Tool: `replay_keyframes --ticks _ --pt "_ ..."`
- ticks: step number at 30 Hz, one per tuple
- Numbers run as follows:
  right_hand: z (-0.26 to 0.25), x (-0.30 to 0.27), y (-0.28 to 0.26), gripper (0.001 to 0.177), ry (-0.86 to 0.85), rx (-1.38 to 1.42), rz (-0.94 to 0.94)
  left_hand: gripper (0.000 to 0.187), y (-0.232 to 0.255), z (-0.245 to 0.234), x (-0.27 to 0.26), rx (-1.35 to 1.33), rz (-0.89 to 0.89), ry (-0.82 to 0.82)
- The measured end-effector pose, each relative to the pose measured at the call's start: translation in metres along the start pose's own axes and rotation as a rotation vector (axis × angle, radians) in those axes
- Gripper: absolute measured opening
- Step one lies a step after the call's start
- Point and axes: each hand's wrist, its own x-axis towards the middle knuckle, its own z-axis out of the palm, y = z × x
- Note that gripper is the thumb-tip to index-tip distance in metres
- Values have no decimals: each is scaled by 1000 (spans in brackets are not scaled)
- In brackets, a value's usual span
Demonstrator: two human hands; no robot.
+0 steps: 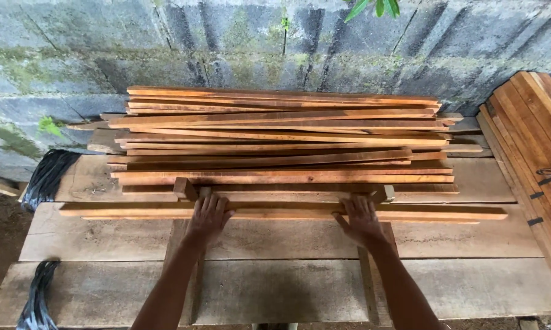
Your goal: Bundling and organizing wood planks on a workbench using plastic straps.
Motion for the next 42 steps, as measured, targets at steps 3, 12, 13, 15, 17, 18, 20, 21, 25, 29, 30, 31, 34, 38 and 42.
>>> replay_keyframes --ticks 3,12,13,15,17,18,20,21,25,29,30,31,34,38,42 --pt "55 -20 11 49 -9 37 -11 41 1 34 -18 26 -47 -87" --pt "86 -25 8 54 -190 63 38 46 4 46 -23 44 -55 -191" --pt "90 -26 10 54 -197 66 40 46 5 53 -27 41 -56 -197" --pt "98 -26 13 49 -233 51 16 53 3 67 -33 57 -74 -237" --pt "100 -25 19 51 -278 84 44 52 -1 73 -34 13 -75 -258" --pt "101 -27 19 53 -319 118 69 51 -3 73 -37 -26 -77 -276" --pt "87 -22 13 52 -351 155 91 52 -5 78 -40 -56 -92 -307" --pt "78 -19 11 52 -374 189 110 53 -6 80 -41 -82 -106 -330" --pt "54 -5 2 55 -455 233 172 54 -6 78 -41 -100 -110 -370" --pt "85 -11 24 56 -539 276 110 56 -11 83 -42 -49 -71 -421" --pt "96 -13 32 53 -534 265 69 54 -14 87 -41 -32 -59 -455" --pt "84 -7 28 53 -531 265 69 54 -19 87 -41 -30 -58 -453" --pt "56 4 24 27 -507 266 20 40 -27 85 -31 19 -86 -602" --pt "89 -13 40 46 -322 -12 -54 50 -34 72 -28 80 67 -372" --pt "110 -27 48 57 -140 -81 51 64 -34 57 -16 17 53 -175"
